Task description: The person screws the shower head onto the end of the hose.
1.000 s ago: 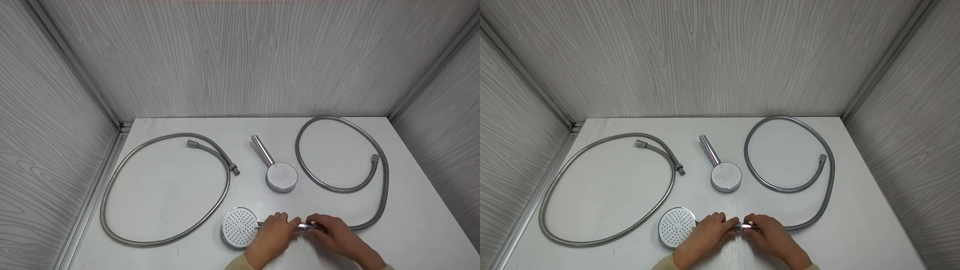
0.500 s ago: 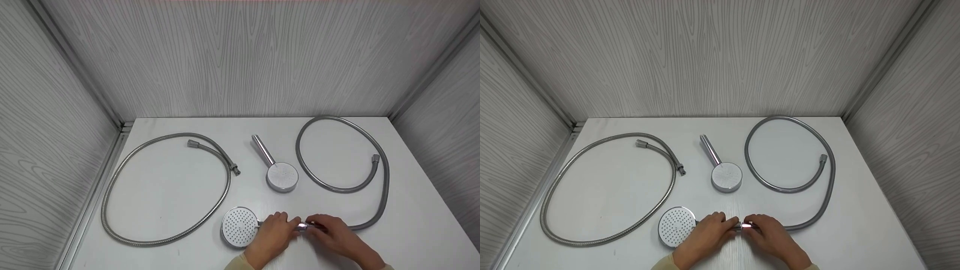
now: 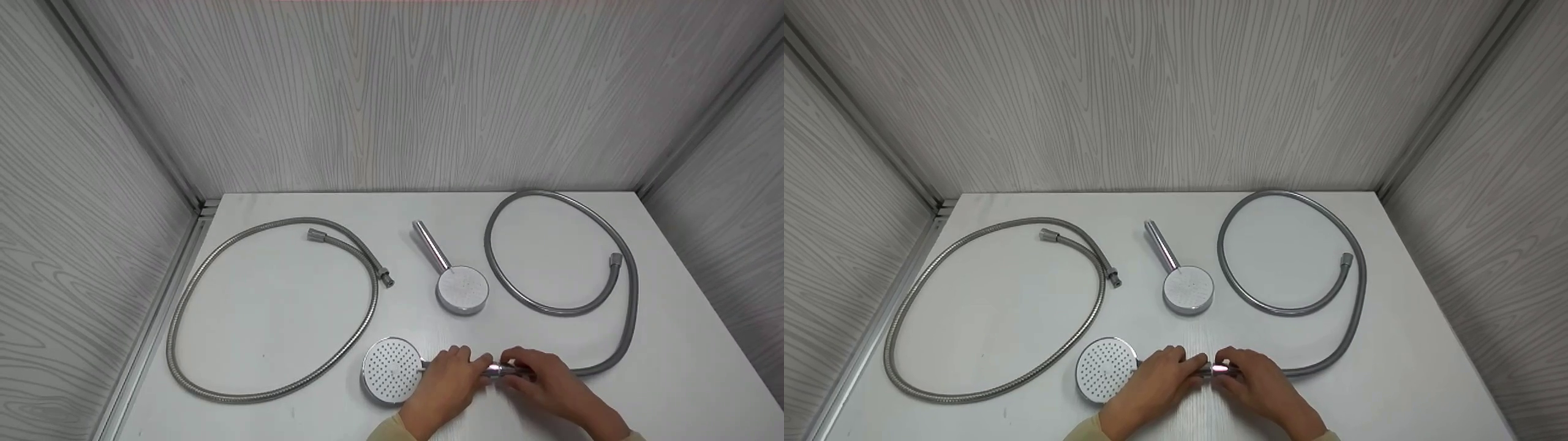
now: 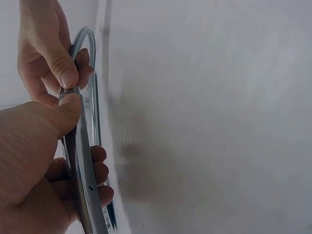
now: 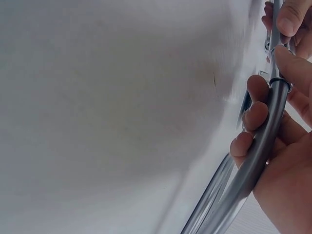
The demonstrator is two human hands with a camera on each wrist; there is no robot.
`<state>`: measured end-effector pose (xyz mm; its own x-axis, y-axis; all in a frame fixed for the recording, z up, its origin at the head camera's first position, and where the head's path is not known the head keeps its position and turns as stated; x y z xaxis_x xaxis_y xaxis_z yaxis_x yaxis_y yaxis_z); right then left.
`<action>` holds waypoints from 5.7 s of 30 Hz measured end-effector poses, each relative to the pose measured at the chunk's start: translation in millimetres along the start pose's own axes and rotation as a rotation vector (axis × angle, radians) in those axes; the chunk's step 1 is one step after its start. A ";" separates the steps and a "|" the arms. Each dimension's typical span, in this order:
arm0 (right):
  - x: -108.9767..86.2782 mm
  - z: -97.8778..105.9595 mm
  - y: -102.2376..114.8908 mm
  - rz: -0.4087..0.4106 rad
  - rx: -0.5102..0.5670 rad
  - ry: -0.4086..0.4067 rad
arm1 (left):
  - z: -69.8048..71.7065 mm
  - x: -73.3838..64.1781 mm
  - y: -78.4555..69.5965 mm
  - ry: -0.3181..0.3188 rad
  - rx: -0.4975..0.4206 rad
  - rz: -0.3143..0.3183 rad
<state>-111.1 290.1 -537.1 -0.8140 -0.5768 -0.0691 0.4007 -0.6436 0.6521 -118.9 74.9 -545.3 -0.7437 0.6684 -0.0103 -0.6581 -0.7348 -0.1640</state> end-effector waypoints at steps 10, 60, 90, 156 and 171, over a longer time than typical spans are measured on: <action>-1.4 0.5 -2.4 -0.023 -0.019 0.020 | -0.6 0.1 -1.7 -0.008 0.017 -0.002; -2.3 -1.4 -2.1 -0.031 -0.009 0.006 | -0.9 0.2 -2.7 0.016 -0.003 0.007; -2.4 -0.5 -3.0 -0.091 0.015 0.060 | -0.3 0.0 -4.2 -0.030 0.032 0.005; -5.3 -6.3 2.1 -0.016 -0.069 -0.020 | 2.1 -3.0 -5.4 -0.043 0.033 -0.006; -2.6 -5.9 -1.5 -0.073 -0.015 0.007 | 1.0 -2.5 -3.3 -0.028 -0.005 -0.004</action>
<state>-107.1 289.6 -542.4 -0.8385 -0.5312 -0.1215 0.3462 -0.6916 0.6339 -114.9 75.6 -543.7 -0.7441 0.6678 0.0176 -0.6606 -0.7315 -0.1689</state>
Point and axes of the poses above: each hand's wrist, its own x-axis towards the middle knuckle, its own z-axis out of the back of the hand, y = z × x, the point moved 2 cm from there along x, towards the middle knuckle, and after that the axes turned 11 degrees about y, right-handed, at the moved point
